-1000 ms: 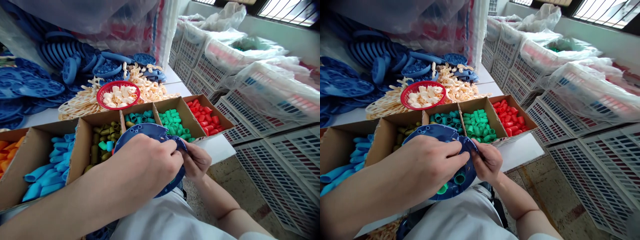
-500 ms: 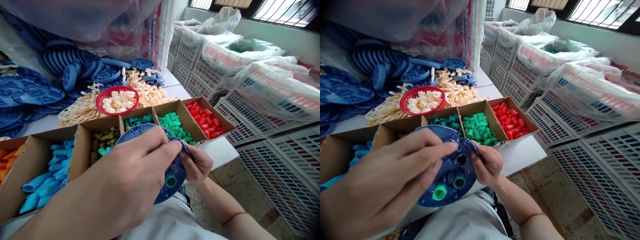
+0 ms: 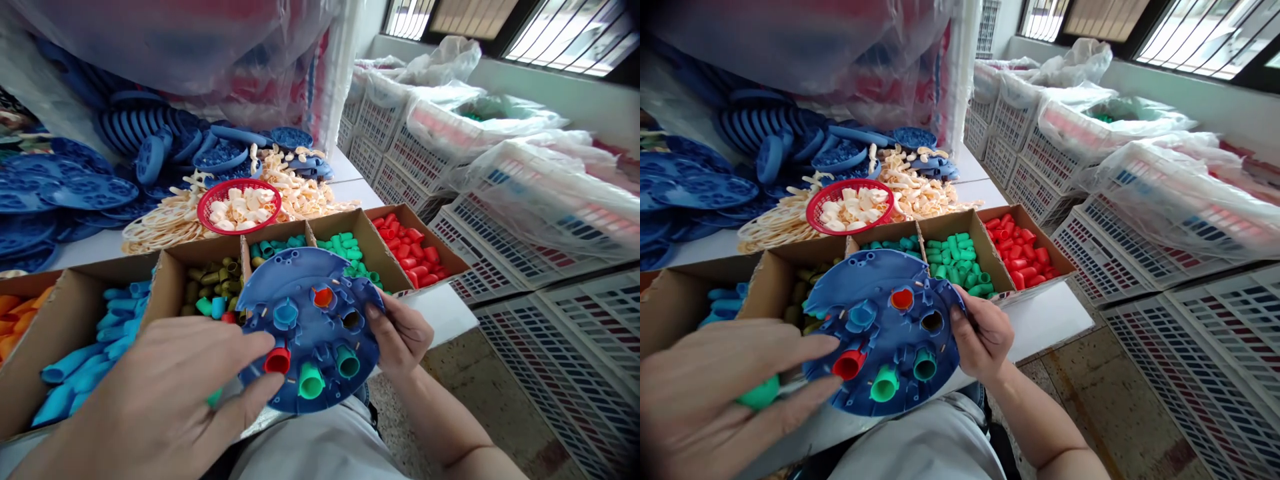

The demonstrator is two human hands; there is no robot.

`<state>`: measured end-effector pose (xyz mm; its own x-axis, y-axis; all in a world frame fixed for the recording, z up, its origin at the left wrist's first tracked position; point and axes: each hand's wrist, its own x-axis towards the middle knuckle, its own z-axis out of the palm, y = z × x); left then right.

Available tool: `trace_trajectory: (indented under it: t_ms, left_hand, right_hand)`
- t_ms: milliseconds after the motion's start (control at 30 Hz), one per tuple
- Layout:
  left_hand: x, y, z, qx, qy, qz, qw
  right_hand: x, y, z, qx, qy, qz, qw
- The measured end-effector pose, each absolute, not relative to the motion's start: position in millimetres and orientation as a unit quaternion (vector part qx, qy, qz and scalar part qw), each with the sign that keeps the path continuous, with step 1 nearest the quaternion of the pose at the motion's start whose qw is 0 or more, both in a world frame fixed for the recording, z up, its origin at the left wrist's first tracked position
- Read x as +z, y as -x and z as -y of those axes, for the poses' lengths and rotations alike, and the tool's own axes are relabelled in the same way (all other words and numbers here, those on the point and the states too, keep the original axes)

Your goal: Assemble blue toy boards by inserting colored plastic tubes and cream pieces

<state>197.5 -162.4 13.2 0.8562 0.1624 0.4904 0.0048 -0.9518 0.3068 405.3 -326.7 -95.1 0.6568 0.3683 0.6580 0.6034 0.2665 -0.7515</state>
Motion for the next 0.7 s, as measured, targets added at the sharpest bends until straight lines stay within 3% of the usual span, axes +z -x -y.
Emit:
trace_trajectory:
  t_ms: [200,400,700]
  left_hand:
    - [3,-195,163,0.168,-0.983,0.054,0.051]
    - [10,-195,160,0.136,-0.987,0.073,0.038]
    - [14,-214,173,0.248,-0.968,0.024,0.011]
  right_hand:
    - [-95,-407,326,-0.091,0.596,0.417,0.680]
    - [-93,-408,325,-0.090,0.586,0.417,0.689]
    - [-96,-408,321,-0.070,0.573,0.417,0.702]
